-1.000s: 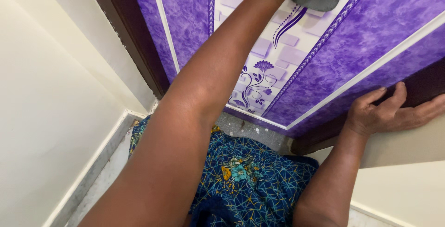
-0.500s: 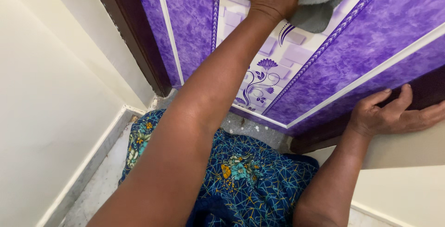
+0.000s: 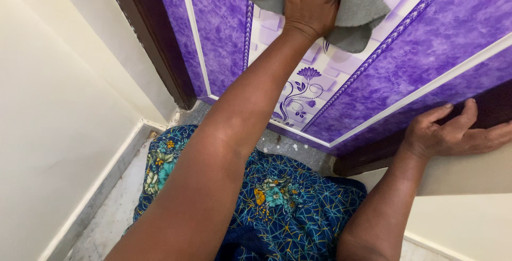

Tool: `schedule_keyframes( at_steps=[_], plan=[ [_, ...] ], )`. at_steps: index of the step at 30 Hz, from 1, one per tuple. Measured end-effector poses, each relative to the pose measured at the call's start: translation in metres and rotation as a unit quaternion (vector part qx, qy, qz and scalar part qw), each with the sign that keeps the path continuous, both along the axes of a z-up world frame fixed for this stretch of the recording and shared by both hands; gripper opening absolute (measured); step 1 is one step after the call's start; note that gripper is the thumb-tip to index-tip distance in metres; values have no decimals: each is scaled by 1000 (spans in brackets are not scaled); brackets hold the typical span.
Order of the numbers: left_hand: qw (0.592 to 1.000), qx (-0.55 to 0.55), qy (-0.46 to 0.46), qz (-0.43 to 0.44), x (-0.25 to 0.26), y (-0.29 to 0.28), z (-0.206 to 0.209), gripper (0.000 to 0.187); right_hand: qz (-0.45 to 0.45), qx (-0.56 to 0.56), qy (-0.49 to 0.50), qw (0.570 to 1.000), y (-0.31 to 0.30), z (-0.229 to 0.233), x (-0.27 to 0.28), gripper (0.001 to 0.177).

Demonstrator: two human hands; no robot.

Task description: The person wipes a purple and white decorative door panel with a cloth, moving the cloth across the surface to clean different sections.

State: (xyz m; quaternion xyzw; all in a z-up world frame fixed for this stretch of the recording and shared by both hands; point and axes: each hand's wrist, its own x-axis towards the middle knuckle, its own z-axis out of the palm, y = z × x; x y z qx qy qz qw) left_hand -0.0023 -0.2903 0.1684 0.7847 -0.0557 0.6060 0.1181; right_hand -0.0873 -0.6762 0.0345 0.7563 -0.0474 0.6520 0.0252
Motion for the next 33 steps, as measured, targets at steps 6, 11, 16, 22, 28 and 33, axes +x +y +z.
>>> schedule_keyframes(
  at_steps=[6,11,16,22,28,33],
  plan=[
    [999,1,30,29,4,0,-18,49,-4,9,1,1000,-2,-2,2,36],
    [999,8,44,20,1,1,-26,51,-7,7,-6,1000,-5,-6,4,36],
    [1000,12,11,-4,1,4,-41,53,-16,-6,-21,1000,-11,-8,9,34],
    [1000,19,5,-15,-6,6,-57,53,-4,-10,-28,1000,-9,-6,6,34],
    [1000,29,10,-4,-15,8,-68,46,-2,-1,-15,1000,-2,-2,-1,34],
    [999,31,7,-5,-14,8,-90,40,-15,-10,-16,1000,3,6,-3,33]
  ],
)
